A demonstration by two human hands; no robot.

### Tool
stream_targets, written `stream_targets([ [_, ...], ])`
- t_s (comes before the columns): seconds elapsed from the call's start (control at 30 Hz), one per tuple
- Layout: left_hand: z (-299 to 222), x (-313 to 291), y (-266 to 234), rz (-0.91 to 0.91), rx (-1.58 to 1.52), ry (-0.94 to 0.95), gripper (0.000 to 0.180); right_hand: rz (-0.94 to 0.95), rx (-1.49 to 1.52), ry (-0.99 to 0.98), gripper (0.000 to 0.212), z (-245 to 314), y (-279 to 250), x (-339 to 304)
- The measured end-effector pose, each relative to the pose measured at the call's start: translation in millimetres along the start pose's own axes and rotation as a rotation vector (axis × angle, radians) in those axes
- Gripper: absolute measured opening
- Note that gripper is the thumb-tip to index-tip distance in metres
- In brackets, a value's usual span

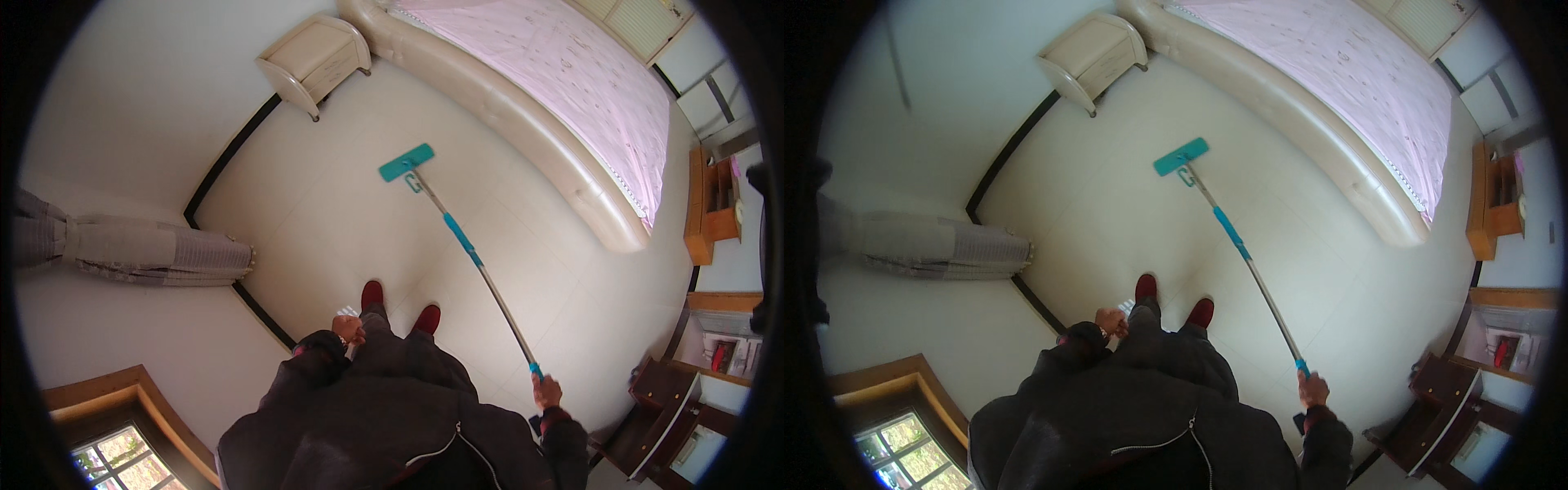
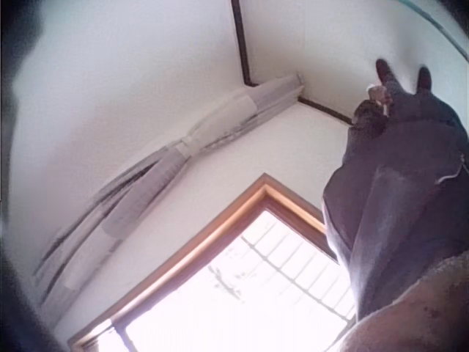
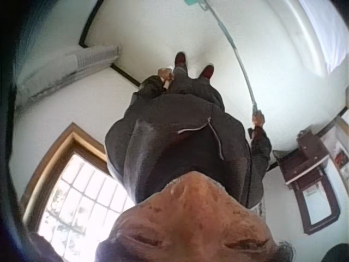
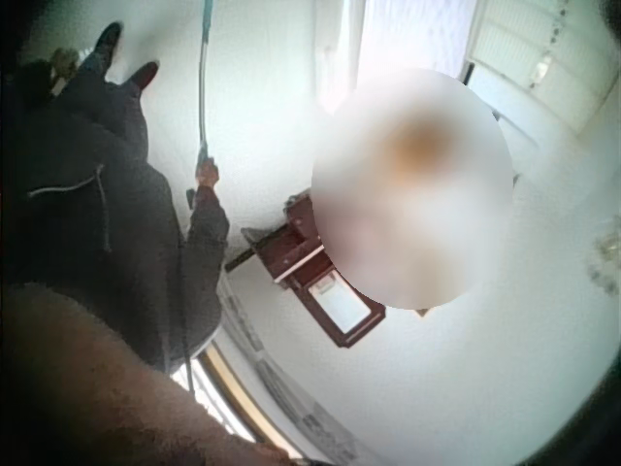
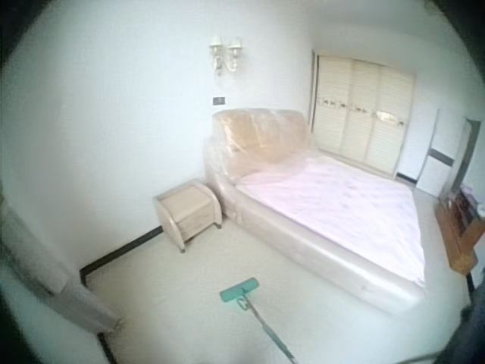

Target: The person mops the bedroom floor using a flat mop with a blue handle. They move the mop back and forth across the tiled floor, covering areas near the bed, window, and dresser.

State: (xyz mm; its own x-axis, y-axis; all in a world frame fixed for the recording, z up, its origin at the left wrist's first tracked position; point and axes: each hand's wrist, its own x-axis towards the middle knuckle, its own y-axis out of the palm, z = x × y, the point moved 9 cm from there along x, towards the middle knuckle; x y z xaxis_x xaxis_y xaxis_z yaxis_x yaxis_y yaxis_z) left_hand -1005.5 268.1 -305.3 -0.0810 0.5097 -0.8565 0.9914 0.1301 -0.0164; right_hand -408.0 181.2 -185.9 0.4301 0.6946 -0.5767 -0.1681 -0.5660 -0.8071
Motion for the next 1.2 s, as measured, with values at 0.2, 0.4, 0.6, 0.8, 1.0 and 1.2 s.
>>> stream_targets([
  [0.2, -25.9, 22.3, 9.8, -0.038, 0.056, -0.036, 0.018, -0.016, 0.349, -0.009, 0.054, -7.1, 43.1, -42.9],
  [0.4, -63.5, 50.6, -3.0, -0.001, 0.049, -0.028, 0.016, 0.009, 0.334, -0.339, 0.049, 138.0, 9.3, 1.5],
  [0.6, -110.7, 61.7, -67.0, -0.101, 0.005, -0.014, 0.016, 0.054, 0.452, -0.268, 0.052, 315.5, -39.0, 88.1],
  [0.8, -120.1, 50.5, -154.4, -0.213, -0.109, -0.110, 0.017, 0.428, 1.058, -0.256, 0.033, 522.5, -75.2, 125.8],
  [1.0, -109.8, 58.8, -183.0, -0.180, -0.077, -0.152, 0.022, 1.039, 1.858, -0.126, 0.015, 630.5, -119.5, 94.3],
  [1.2, -147.6, 103.7, -138.6, 0.097, 0.468, 0.103, 0.022, 0.933, 1.935, -0.074, 0.018, 549.1, -125.4, 67.2],
])
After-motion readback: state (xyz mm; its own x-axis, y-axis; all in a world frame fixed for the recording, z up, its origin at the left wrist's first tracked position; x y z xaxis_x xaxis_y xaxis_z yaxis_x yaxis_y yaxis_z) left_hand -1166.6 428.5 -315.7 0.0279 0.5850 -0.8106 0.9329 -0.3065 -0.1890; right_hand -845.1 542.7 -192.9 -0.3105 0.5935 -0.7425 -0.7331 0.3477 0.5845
